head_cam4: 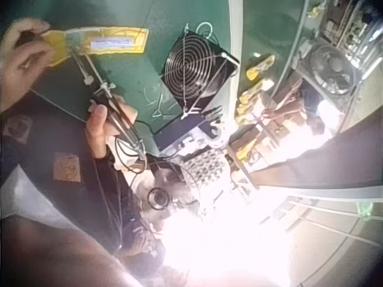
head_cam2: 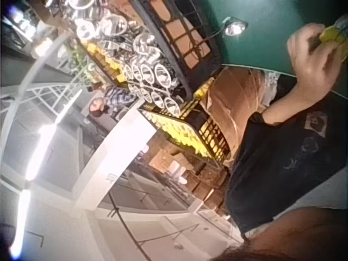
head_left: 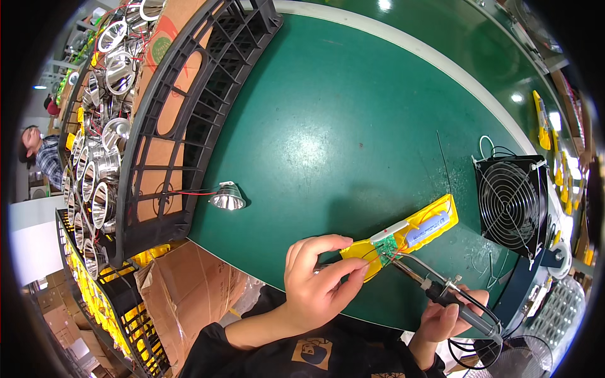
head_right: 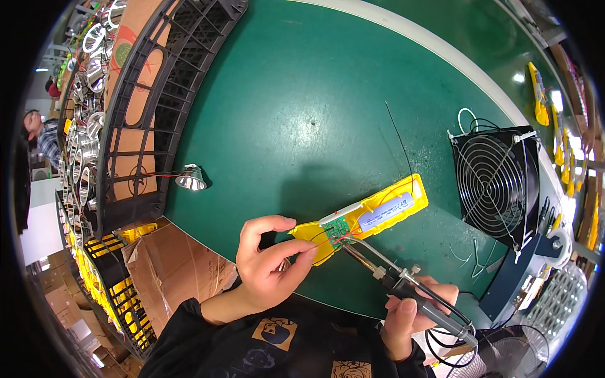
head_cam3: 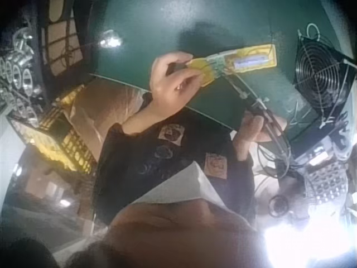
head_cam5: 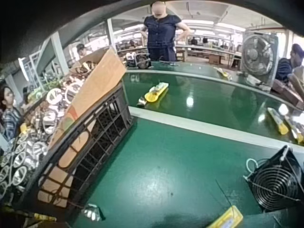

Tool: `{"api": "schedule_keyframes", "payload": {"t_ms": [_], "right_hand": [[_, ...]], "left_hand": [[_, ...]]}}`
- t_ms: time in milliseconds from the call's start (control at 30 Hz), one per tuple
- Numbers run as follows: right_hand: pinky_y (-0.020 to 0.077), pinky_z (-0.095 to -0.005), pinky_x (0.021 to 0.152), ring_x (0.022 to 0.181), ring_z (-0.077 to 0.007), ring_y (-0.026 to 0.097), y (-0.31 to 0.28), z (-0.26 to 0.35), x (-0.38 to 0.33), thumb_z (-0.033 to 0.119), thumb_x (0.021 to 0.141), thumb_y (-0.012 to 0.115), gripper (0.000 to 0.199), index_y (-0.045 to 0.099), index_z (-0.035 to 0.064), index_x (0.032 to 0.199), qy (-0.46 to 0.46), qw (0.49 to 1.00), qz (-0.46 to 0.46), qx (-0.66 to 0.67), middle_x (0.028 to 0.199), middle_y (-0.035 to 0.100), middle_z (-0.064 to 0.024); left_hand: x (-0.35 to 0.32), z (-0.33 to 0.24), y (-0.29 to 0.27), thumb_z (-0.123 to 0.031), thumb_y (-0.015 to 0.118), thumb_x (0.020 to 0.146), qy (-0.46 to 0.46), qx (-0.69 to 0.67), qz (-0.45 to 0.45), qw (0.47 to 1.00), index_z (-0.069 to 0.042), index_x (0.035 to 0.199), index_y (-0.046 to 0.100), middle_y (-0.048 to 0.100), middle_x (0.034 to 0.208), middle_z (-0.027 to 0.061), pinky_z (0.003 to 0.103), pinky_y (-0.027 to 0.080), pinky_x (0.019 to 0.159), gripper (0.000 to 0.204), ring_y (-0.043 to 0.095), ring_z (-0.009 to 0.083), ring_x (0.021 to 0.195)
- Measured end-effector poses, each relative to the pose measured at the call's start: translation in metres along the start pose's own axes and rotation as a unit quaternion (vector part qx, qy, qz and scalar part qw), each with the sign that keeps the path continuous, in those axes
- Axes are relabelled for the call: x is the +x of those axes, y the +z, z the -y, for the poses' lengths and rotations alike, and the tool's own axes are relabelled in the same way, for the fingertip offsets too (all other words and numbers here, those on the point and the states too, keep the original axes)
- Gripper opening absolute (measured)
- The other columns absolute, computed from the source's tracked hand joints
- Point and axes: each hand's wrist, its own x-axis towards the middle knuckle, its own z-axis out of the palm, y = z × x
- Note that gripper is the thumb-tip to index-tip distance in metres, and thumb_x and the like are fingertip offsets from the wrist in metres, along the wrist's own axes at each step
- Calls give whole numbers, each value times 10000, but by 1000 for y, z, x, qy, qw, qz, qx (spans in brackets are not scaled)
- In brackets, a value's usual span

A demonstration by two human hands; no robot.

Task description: The person solders wires onto flashlight circuit boards using a soldering iron, picks up reflectors from a crate, and slides the flashlight housings down the conveyor belt.

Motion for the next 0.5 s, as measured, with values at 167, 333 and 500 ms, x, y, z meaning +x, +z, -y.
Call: {"api": "schedule_keyframes", "payload": {"t_ms": [167,333,500], "right_hand": [[400,-189,393,442,-98,434,5,3,1,260,751,596,361,334,16,793,-14,1000,-2,-3,639,386,-45],[383,-182,382,420,-95,423,1,-2,-2,272,753,593,367,337,14,799,-34,999,-6,-19,628,385,-45],[386,-177,383,434,-97,433,-1,-2,-1,269,753,587,360,335,18,803,-32,999,-2,-9,640,389,-53]], "left_hand": [[-2,1,1,-47,697,587,-9,-5,-12,1000,-77,727,629,554,910,53,288,366,669,159,528,187,780],[0,3,-2,35,690,589,28,14,22,999,-32,728,630,485,923,102,249,447,626,165,536,192,779],[1,2,-1,34,693,590,26,16,22,999,-32,728,631,485,922,102,247,450,620,164,540,189,769]]}}
